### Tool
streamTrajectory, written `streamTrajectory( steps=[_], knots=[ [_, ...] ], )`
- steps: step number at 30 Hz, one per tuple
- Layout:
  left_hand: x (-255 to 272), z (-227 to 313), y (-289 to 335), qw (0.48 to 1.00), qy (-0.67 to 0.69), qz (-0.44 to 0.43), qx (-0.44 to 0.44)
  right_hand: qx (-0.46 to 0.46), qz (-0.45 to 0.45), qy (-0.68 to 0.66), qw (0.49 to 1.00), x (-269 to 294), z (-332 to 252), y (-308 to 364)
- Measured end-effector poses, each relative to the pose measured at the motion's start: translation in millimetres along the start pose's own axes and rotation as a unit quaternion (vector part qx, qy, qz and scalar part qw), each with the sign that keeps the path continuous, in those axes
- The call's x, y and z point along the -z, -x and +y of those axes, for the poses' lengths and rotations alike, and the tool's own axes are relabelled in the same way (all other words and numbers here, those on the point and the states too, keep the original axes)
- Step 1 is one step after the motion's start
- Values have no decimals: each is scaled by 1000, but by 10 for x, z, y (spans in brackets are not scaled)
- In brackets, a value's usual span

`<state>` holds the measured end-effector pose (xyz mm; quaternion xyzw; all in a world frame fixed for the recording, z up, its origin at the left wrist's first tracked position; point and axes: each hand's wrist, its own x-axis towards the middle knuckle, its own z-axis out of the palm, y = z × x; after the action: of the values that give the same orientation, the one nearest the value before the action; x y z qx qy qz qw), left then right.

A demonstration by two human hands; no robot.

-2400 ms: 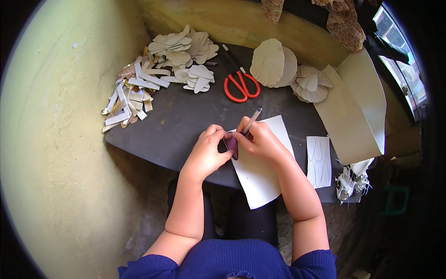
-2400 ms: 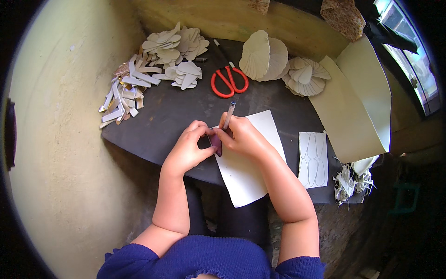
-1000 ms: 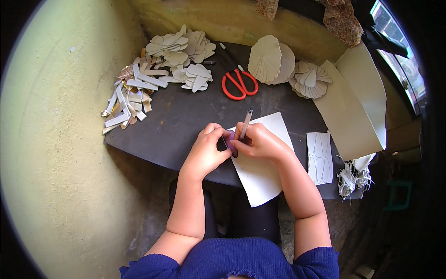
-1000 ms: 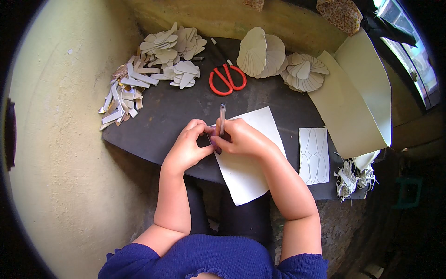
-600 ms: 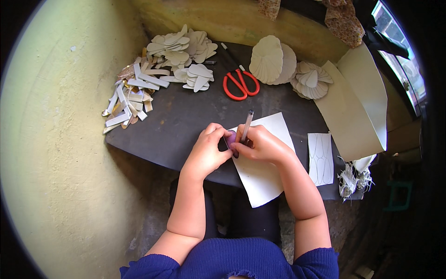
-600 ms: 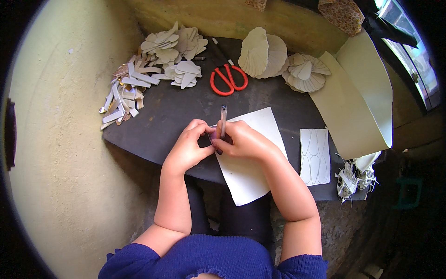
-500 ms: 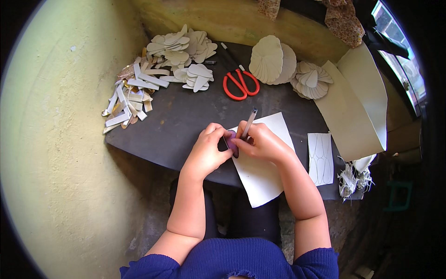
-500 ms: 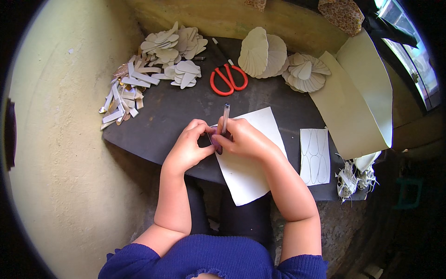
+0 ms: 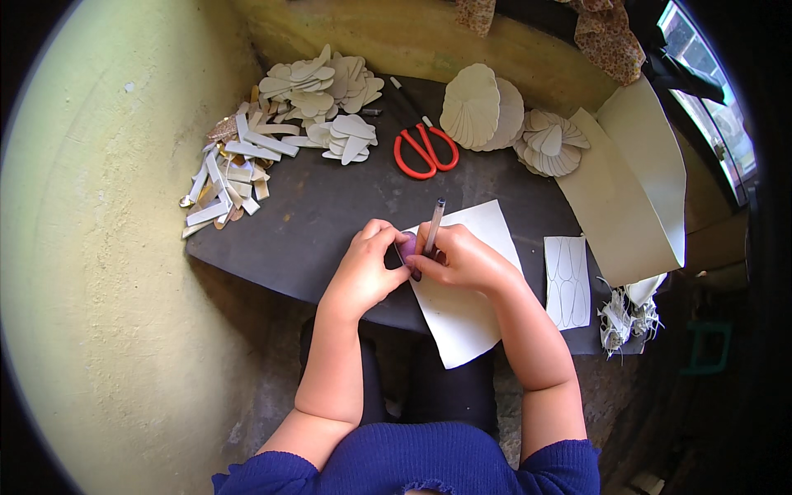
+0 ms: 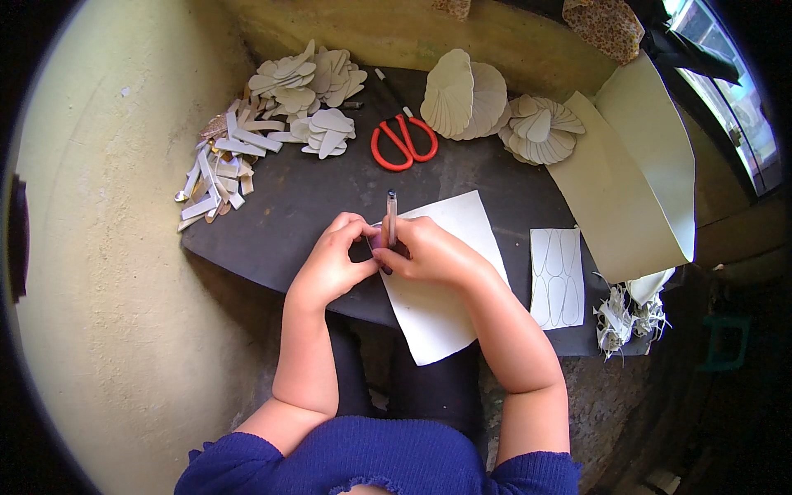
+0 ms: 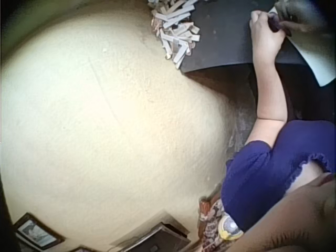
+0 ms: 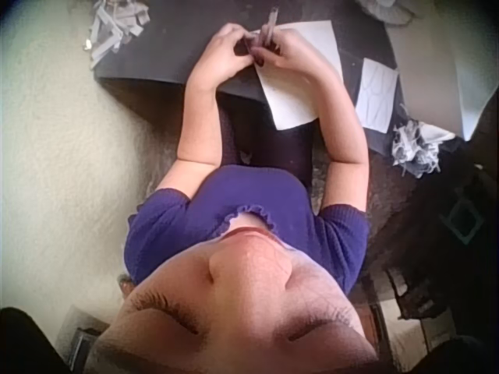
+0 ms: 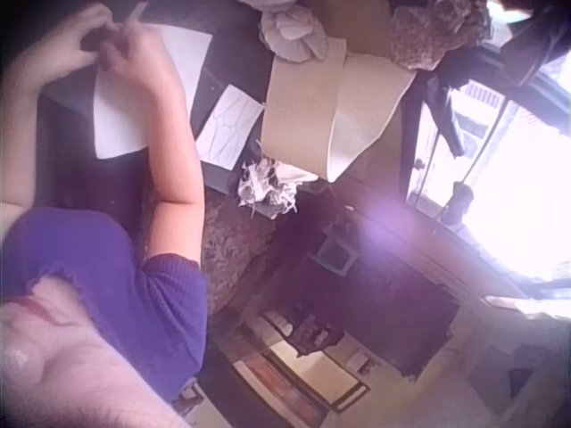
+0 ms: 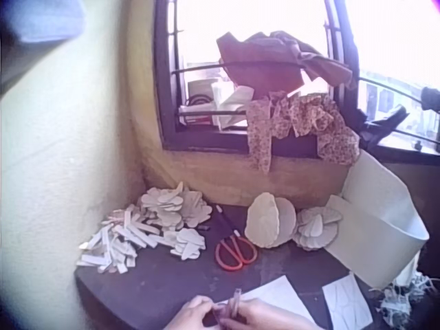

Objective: The person places a small purple template onto a white sheet of paper and uses a pen to trace its outline. The person then repositions the template and traces additional shapes on the same sheet.

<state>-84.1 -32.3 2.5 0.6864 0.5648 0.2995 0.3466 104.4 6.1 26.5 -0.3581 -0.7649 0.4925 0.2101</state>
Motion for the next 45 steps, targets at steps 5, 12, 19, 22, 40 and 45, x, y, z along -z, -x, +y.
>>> streamTrajectory(
  steps=[5, 12, 19, 22, 40, 45],
  knots=[
    [14, 30, 1, 1000, 17, -9, 19, 3, -6, 28, 1000, 9, 13, 18],
    [-3, -30, -1, 1000, 14, -4, -3, 3, -13, 29, 1000, 6, -7, 44],
    [16, -9, -7, 999, 40, -15, 19, -8, -20, 19, 1000, 7, -23, 51],
    [18, -11, -7, 999, 38, -16, 23, -1, -19, 25, 1000, 3, -16, 54],
    [18, 1, -14, 999, 35, -20, 14, 8, 34, 11, 999, -9, -2, 45],
    [21, -5, -8, 999, 28, -15, 10, -6, 50, 12, 999, -3, -12, 32]
  ],
)
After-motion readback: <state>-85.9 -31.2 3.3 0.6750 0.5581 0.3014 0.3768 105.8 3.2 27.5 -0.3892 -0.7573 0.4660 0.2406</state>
